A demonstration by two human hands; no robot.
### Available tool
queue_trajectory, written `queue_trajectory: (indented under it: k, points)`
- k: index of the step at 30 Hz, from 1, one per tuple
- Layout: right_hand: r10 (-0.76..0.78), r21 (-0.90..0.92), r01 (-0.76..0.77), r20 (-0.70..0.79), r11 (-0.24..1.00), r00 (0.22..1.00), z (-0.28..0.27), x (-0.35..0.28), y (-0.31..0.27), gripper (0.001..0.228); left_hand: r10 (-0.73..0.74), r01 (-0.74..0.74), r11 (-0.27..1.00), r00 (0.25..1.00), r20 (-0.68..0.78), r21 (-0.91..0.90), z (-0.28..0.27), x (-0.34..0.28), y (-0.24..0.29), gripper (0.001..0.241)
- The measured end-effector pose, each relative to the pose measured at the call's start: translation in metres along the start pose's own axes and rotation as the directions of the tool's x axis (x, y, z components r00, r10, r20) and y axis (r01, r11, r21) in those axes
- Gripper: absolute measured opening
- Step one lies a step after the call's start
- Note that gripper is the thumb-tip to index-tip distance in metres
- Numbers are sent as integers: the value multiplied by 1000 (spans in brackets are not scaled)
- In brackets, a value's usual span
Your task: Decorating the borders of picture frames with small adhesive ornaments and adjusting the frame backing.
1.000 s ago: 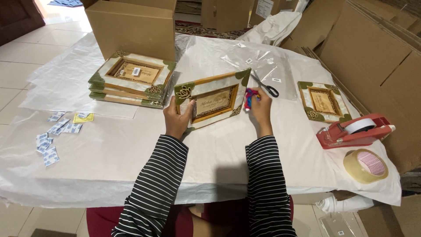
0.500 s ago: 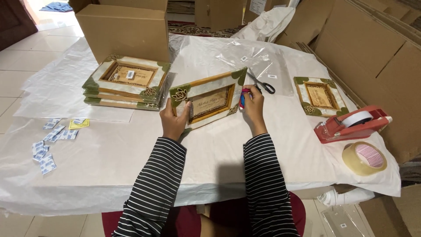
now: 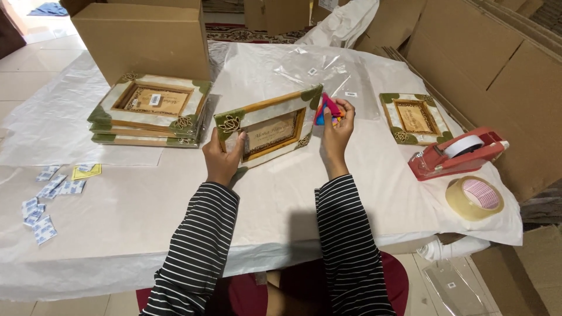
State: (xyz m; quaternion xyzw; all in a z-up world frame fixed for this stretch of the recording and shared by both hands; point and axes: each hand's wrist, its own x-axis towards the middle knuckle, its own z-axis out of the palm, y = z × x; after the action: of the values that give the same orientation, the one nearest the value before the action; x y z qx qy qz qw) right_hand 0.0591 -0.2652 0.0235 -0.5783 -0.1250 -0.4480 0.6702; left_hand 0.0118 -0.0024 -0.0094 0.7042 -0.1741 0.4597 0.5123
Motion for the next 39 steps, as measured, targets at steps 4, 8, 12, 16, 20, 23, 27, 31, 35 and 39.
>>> queue_trajectory:
  k: [4,8,12,16,20,23,27,31,35,39]
  points:
    - [-12,9,12,64,1000,998,4,-4,-16,32,13,-13,1000,1000,5,6,-3,3,11,21]
    - [7,-59,4,182,998,983,6,-8,-19,36,-3,2,1000,1000,-14,-15,-3,5,13,20]
    - [110,-208,-68,200,976,973,-7,-8,22,36,-11,11,1000,1000,-20,-7,-1,5,9,21]
    - [270,-352,-189,196,917,943,-10,-12,26,28,2,-2,1000,1000,-28,4,0,4,7,21]
    - [419,-455,-292,209,842,884,-22,-9,72,27,1,-1,1000,1000,-22,0,-1,5,9,20]
    - [466,-607,-228,268,761,843,-29,-6,91,26,-7,7,1000,1000,-14,2,-2,5,11,20]
    - [520,-723,-180,280,667,807,-26,-8,78,26,-44,44,999,999,10,16,-1,2,7,21]
    - [516,-698,-233,224,677,827,-18,-7,47,28,-48,48,999,999,13,9,-2,3,12,20]
    - [365,-590,-201,172,782,915,-12,-8,22,30,-51,51,999,998,22,2,-4,4,17,20]
    - [194,-408,-128,127,904,973,-3,-15,-1,34,-36,36,999,999,10,17,-3,3,16,21]
